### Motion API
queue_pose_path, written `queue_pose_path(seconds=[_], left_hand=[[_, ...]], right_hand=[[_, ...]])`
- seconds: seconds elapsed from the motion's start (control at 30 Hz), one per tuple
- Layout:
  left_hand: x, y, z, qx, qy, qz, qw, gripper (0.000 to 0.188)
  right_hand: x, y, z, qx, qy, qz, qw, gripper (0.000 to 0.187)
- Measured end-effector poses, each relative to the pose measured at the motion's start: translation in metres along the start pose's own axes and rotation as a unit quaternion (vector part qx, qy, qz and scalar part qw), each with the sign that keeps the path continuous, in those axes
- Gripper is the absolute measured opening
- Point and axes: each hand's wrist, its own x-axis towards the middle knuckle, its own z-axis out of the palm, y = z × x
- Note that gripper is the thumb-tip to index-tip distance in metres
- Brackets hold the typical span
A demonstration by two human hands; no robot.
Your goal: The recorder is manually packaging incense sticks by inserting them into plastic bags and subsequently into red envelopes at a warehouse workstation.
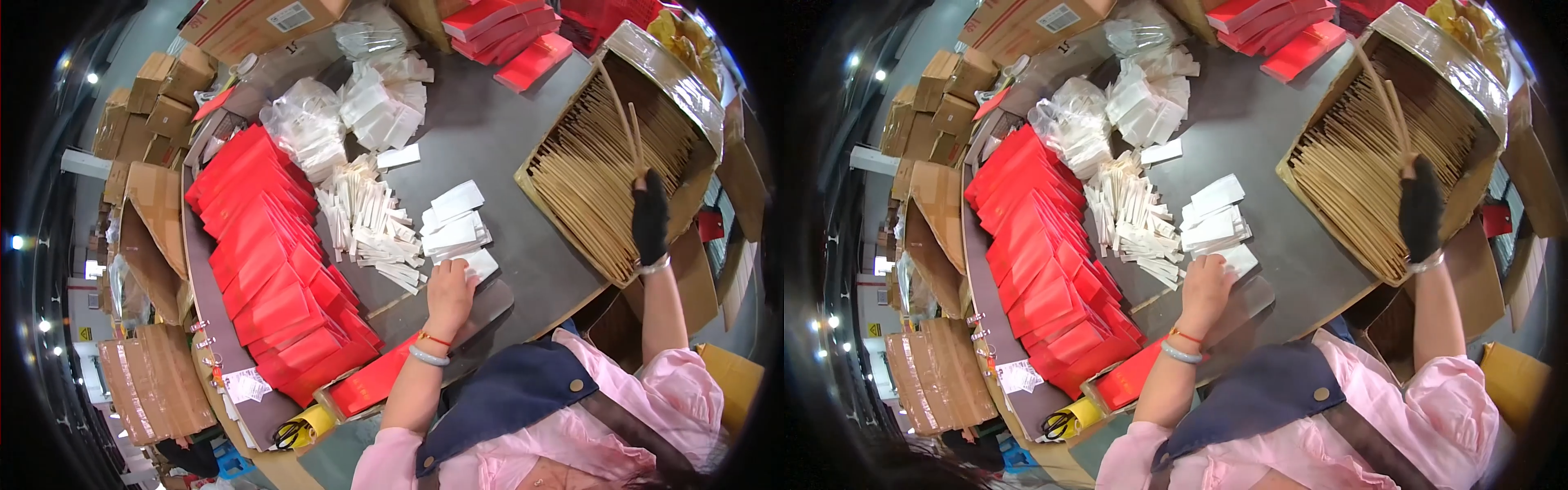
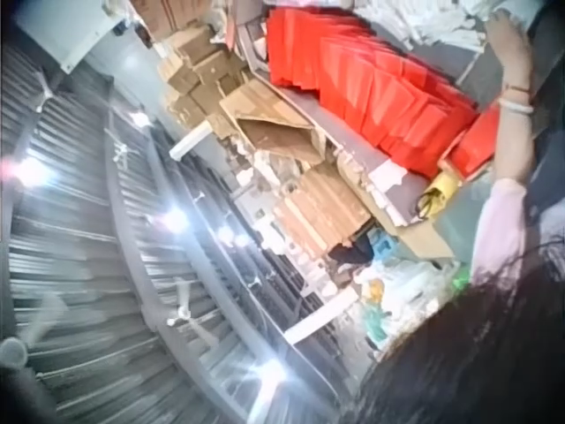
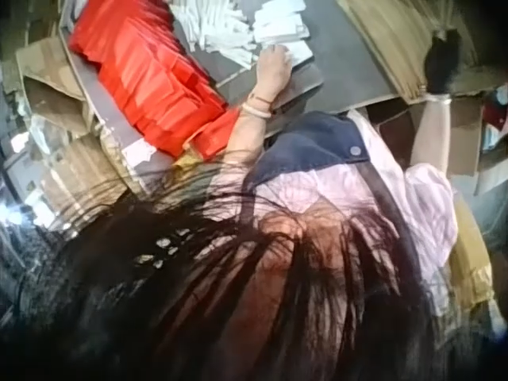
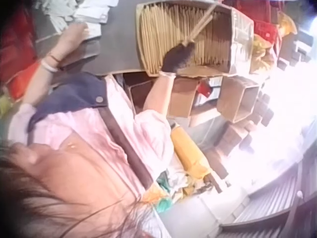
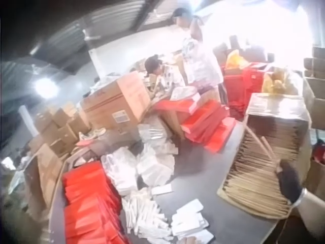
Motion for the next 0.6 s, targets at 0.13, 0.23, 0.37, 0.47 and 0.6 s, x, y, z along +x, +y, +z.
queue_pose_path(seconds=[0.13, 0.23, 0.37, 0.47, 0.6], left_hand=[[-0.003, -0.003, 0.002, 0.059, -0.022, -0.004, 0.998, 0.036], [-0.003, -0.004, -0.001, 0.060, -0.004, -0.024, 0.998, 0.041], [-0.001, -0.004, -0.008, 0.069, -0.002, -0.052, 0.996, 0.042], [-0.004, -0.005, -0.010, 0.086, 0.017, -0.042, 0.995, 0.041], [-0.004, -0.003, -0.012, 0.086, 0.034, -0.025, 0.995, 0.037]], right_hand=[[-0.057, -0.089, 0.024, 0.286, -0.082, -0.024, 0.954, 0.010], [-0.099, -0.077, 0.049, 0.261, -0.158, 0.041, 0.951, 0.010], [-0.141, -0.053, 0.083, 0.265, -0.246, 0.107, 0.926, 0.015], [-0.149, -0.050, 0.088, 0.311, -0.260, 0.163, 0.900, 0.015], [-0.136, -0.050, 0.083, 0.273, -0.303, 0.154, 0.900, 0.017]])
